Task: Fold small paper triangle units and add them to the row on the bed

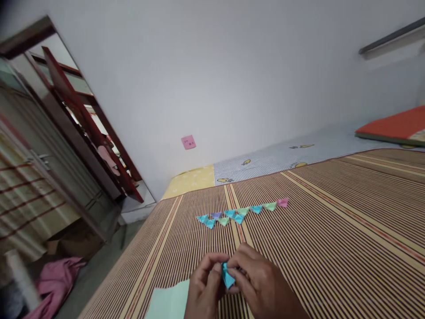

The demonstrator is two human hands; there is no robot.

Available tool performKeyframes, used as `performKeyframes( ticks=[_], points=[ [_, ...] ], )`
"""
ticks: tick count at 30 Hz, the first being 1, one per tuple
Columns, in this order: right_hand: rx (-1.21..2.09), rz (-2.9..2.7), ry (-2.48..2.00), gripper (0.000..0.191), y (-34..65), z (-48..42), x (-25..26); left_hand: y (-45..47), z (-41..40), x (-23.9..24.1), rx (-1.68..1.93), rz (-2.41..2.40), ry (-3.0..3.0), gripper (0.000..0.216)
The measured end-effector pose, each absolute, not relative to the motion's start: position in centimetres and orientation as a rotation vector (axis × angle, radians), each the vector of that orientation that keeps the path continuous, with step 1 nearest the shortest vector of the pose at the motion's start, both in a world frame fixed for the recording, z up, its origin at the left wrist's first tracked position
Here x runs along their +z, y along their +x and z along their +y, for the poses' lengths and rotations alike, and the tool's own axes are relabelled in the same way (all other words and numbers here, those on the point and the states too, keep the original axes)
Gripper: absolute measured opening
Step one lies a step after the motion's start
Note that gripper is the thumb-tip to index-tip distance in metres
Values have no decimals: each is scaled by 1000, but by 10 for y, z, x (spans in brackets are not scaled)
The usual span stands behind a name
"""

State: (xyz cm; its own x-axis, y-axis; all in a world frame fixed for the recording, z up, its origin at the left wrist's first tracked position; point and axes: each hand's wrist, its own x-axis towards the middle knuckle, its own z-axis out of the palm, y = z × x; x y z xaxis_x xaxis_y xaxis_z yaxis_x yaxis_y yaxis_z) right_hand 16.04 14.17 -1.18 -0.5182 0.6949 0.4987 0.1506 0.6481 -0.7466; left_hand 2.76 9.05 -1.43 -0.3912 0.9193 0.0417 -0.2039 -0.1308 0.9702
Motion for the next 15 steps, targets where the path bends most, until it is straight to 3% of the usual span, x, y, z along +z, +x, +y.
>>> performKeyframes(
  ticks=[6,15],
  points=[
    [768,-2006,-700,20,166,148,-13,34,85,-9,1646,1271,971,25],
    [692,-2044,-726,15,163,148,-12,25,96,-33,1682,1379,968,29]
  ],
)
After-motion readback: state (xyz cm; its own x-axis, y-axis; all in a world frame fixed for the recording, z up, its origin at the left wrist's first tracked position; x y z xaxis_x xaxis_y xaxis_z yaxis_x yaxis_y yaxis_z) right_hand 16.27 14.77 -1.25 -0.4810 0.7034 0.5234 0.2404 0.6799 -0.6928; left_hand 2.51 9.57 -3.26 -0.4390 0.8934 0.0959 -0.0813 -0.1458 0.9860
